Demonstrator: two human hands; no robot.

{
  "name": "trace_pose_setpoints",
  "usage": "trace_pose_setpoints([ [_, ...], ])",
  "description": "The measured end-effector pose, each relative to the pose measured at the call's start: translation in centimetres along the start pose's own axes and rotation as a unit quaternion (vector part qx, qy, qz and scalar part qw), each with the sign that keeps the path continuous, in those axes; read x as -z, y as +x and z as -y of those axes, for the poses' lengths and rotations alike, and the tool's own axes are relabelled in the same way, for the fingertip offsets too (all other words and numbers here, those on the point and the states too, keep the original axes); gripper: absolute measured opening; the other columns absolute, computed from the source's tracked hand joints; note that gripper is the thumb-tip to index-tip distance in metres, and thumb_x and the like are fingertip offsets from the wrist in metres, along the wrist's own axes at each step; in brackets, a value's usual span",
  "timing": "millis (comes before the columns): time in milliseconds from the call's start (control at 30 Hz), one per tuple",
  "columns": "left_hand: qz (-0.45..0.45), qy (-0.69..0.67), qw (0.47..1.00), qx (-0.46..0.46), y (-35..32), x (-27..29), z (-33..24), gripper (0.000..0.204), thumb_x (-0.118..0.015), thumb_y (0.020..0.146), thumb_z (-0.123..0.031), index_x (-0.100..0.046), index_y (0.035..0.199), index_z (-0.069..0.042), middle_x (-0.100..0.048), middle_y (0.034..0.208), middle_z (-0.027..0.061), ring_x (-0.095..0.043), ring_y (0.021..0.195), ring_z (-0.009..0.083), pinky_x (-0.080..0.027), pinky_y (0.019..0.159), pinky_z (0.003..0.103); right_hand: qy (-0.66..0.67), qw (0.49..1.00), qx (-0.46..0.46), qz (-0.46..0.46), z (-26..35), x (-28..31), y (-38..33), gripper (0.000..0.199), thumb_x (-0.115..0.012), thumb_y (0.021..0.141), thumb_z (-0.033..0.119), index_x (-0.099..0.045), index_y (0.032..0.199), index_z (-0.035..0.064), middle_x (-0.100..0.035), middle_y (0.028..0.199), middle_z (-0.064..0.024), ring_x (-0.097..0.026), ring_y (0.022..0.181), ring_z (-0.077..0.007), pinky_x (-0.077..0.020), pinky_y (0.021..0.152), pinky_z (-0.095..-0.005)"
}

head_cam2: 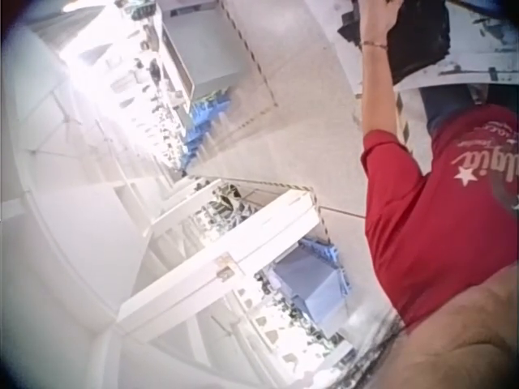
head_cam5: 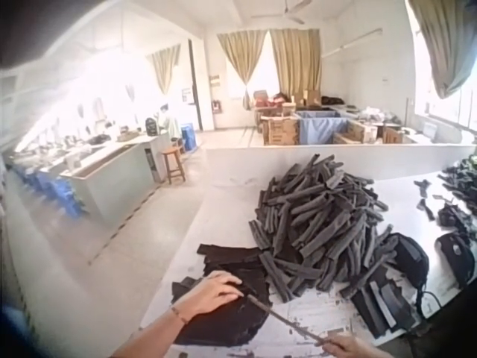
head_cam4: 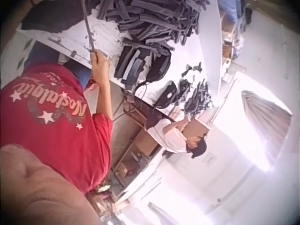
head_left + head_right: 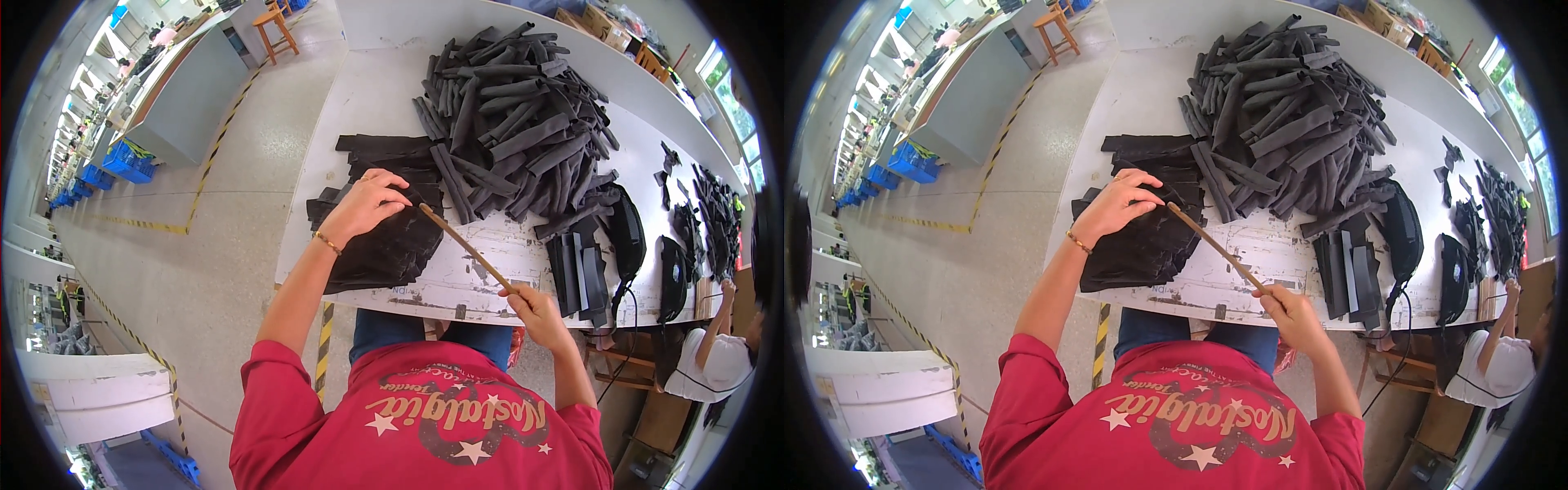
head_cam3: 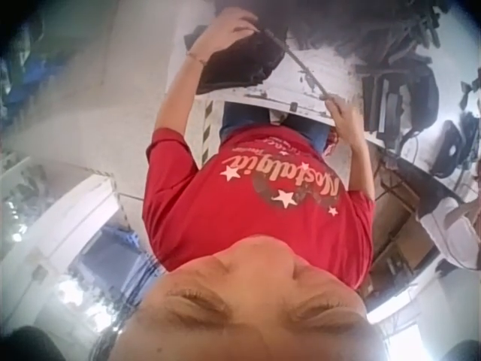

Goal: The recorder is inserting a wooden rod into black foam sleeves to facilitate assembly in a manufacturing setting.

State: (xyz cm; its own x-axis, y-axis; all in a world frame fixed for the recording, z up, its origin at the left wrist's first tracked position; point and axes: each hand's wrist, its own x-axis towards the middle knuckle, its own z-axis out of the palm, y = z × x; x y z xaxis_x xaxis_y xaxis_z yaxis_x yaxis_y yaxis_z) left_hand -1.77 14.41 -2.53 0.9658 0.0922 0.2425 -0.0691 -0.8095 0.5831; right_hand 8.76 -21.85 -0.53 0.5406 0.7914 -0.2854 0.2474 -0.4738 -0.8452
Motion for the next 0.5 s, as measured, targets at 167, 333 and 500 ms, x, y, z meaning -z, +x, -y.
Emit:
trace_pose_setpoints([
  [167,-0.005,-0.012,1.0,0.002,0.2,-0.2,-0.6,0.013,-0.064,0.081,-0.013,-0.072,0.091,-0.01,-0.06,0.112,0.0024,-0.046,0.114,0.0259,-0.038,0.099,0.036,-0.022,1.0,0.004,0.011,0.4,-0.1,-0.4,0.02,-0.051,0.094,0.016,-0.063,0.103,0.0037,-0.05,0.063,-0.0031,-0.045,0.057,-0.0106,-0.0386,0.054,-0.0276],
  [333,-0.037,0.011,0.997,-0.069,0.8,-1.6,-3.2,0.008,-0.067,0.079,-0.013,-0.071,0.085,-0.012,-0.059,0.117,0.0017,-0.041,0.123,0.0308,-0.035,0.102,0.041,-0.007,1.0,0.001,0.005,0.8,-1.8,1.6,0.025,-0.049,0.094,0.014,-0.056,0.116,0.0056,-0.049,0.062,-0.0019,-0.043,0.056,-0.0097,-0.0369,0.052,-0.0277],
  [500,-0.115,0.108,0.976,-0.149,-0.4,-3.2,-12.4,0.024,-0.07,0.075,-0.013,-0.067,0.099,-0.01,-0.05,0.127,0.0088,-0.041,0.125,0.0325,-0.031,0.106,0.044,0.234,0.971,0.046,0.008,-0.6,-6.5,4.9,0.029,-0.044,0.096,0.01,-0.048,0.124,0.0049,-0.042,0.062,0.0046,-0.038,0.055,-0.0043,-0.0311,0.049,-0.0211],
])
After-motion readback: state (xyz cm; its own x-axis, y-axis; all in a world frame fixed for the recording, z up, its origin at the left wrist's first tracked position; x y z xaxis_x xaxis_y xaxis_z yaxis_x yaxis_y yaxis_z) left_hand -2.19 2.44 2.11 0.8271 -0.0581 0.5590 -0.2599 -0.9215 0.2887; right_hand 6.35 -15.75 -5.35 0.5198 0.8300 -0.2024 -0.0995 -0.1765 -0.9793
